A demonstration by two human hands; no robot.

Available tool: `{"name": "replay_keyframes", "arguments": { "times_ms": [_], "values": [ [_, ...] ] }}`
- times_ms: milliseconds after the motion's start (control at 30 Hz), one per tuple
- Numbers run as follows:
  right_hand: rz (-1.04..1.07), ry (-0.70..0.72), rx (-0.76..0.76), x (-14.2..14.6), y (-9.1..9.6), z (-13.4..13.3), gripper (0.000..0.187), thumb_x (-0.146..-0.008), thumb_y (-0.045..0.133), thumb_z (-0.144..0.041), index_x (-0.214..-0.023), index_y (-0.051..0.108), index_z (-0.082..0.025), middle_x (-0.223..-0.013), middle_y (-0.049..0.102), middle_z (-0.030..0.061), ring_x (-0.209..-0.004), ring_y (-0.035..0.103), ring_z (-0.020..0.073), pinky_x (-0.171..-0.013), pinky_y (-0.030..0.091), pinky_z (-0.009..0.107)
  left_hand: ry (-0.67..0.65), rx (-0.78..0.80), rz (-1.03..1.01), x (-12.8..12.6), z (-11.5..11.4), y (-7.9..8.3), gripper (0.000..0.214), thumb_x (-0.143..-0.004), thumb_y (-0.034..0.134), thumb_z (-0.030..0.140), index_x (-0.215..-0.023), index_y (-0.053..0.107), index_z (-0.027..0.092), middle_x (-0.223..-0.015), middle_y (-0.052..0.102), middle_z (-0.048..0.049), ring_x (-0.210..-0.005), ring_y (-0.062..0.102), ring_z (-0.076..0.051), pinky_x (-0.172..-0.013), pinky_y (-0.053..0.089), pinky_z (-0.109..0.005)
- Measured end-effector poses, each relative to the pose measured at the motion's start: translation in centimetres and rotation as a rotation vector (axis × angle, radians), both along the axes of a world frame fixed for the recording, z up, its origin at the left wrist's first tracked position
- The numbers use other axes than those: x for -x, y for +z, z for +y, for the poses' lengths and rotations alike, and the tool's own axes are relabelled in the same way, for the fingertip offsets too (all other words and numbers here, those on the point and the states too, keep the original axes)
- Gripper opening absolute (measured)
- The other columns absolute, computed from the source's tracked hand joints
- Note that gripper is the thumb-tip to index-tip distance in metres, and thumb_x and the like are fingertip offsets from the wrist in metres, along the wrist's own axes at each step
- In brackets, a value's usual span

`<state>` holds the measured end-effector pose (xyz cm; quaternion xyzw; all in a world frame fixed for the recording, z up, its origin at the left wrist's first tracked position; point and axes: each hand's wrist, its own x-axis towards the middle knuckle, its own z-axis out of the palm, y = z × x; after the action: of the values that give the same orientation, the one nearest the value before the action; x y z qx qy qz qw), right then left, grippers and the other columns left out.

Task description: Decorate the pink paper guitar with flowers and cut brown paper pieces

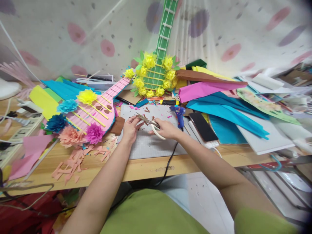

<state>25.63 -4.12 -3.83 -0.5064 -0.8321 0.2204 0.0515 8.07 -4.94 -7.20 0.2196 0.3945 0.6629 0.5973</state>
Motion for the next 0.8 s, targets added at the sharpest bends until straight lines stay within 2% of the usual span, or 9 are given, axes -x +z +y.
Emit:
{"name": "replay_keyframes", "arguments": {
  "times_ms": [167, 433, 600, 800],
  "values": [
    [0.023, -0.020, -0.006, 0.0, 0.1, -0.1, 0.047, -0.075, 0.055, -0.061, -0.097, 0.052, -0.019, -0.082, 0.065, 0.0060, -0.068, 0.055, 0.0170, -0.058, 0.031, 0.023, -0.015, 0.002, -0.009, 0.1, 0.0, 0.1, 0.023, -0.053, 0.077, 0.023, -0.069, 0.062, 0.016, -0.073, 0.068, -0.0009, -0.073, 0.065, -0.014, -0.070, 0.052, -0.028],
    [0.014, -0.067, -0.047, -0.4, 0.1, 0.1, 0.040, -0.076, 0.057, -0.056, -0.090, 0.055, -0.019, -0.075, 0.063, 0.0037, -0.065, 0.054, 0.0157, -0.057, 0.030, 0.023, -0.045, 0.011, -0.020, 0.0, 0.0, 0.1, 0.024, -0.052, 0.078, 0.021, -0.069, 0.063, 0.014, -0.073, 0.069, -0.0018, -0.072, 0.065, -0.013, -0.062, 0.052, -0.022],
    [0.130, -0.090, 0.046, -1.5, 0.0, 0.8, 0.040, -0.076, 0.053, -0.059, -0.082, 0.051, -0.019, -0.068, 0.055, -0.0007, -0.056, 0.048, 0.0123, -0.053, 0.030, 0.022, -0.076, 0.021, 0.021, 0.1, 0.0, 0.1, 0.023, -0.051, 0.078, 0.022, -0.066, 0.063, 0.014, -0.068, 0.068, -0.0013, -0.068, 0.065, -0.012, -0.060, 0.052, -0.021],
    [0.098, 0.078, 0.171, -2.2, 0.8, 1.4, 0.041, -0.075, 0.055, -0.056, -0.090, 0.048, -0.018, -0.074, 0.055, 0.0003, -0.063, 0.049, 0.0132, -0.056, 0.033, 0.022, -0.181, 0.006, 0.076, 0.2, -0.2, 0.7, 0.024, -0.045, 0.079, 0.022, -0.061, 0.063, 0.013, -0.064, 0.067, -0.0011, -0.063, 0.063, -0.013, -0.059, 0.053, -0.025]
  ]
}}
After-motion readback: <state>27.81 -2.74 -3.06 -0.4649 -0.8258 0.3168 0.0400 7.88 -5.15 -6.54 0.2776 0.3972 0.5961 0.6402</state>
